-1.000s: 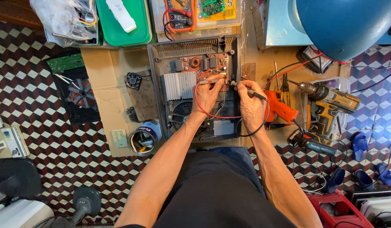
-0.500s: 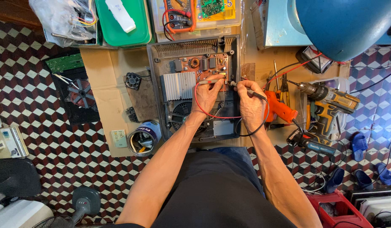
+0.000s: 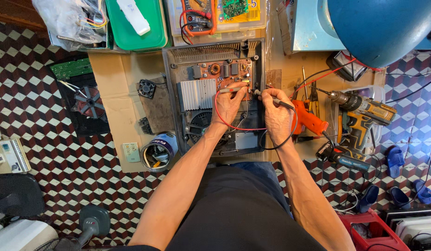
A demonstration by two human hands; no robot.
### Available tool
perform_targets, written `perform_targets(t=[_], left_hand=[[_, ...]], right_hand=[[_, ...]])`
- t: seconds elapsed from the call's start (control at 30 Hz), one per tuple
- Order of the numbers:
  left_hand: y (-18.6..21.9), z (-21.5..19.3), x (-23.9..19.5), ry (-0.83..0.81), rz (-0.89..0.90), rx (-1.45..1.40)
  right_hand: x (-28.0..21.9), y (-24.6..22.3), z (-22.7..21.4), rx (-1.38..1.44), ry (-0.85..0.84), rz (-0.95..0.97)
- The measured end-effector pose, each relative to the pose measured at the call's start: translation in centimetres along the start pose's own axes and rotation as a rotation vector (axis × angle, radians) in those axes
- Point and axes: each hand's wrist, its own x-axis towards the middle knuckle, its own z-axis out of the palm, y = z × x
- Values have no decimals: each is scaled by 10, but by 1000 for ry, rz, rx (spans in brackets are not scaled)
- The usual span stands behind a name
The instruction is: The person inspects an open electronic device on a workbench using a magnifying glass and a multimeter. They probe various points on the circuit board and examine components closely, then set the tools down and continue handling the device.
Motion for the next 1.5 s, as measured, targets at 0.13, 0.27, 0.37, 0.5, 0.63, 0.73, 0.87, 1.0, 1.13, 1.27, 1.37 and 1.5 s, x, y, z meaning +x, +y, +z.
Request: perform_targets(t=[0.13, 0.27, 0.37, 0.5, 0.63, 0.73, 0.87, 1.0, 1.13, 1.27, 1.37, 1.5], left_hand=[[1, 0, 0, 4, 13, 5], [1, 0, 0, 7, 32, 28], [0, 0, 0, -2, -15, -3], [-1, 0, 0, 5, -10, 7], [0, 0, 0, 6, -2, 13], [0, -1, 0, 8, 11, 13], [2, 0, 0, 6, 9, 8], [5, 0, -1, 10, -31, 37], [20, -3, -16, 22, 341, 324], [49, 2, -60, -67, 494, 318], [74, 12, -88, -133, 573, 279], [97, 28, -109, -197, 690, 310]], right_hand=[[0, -1, 2, 55, -4, -15], [-1, -7, 3, 53, -8, -29], [-2, -13, 4, 36, -14, -22], [-3, -18, 3, 10, -19, -16], [-3, -15, 3, 38, -26, -37], [-3, -10, 3, 33, -8, -32], [0, -5, 1, -2, -5, -20], [-1, -7, 1, -30, -7, -20], [-13, -20, -3, -44, 6, -120], [-43, -31, -32, 89, -30, -18], [-60, -32, -54, 353, -44, 275], [-71, -20, -75, 667, -75, 306]])
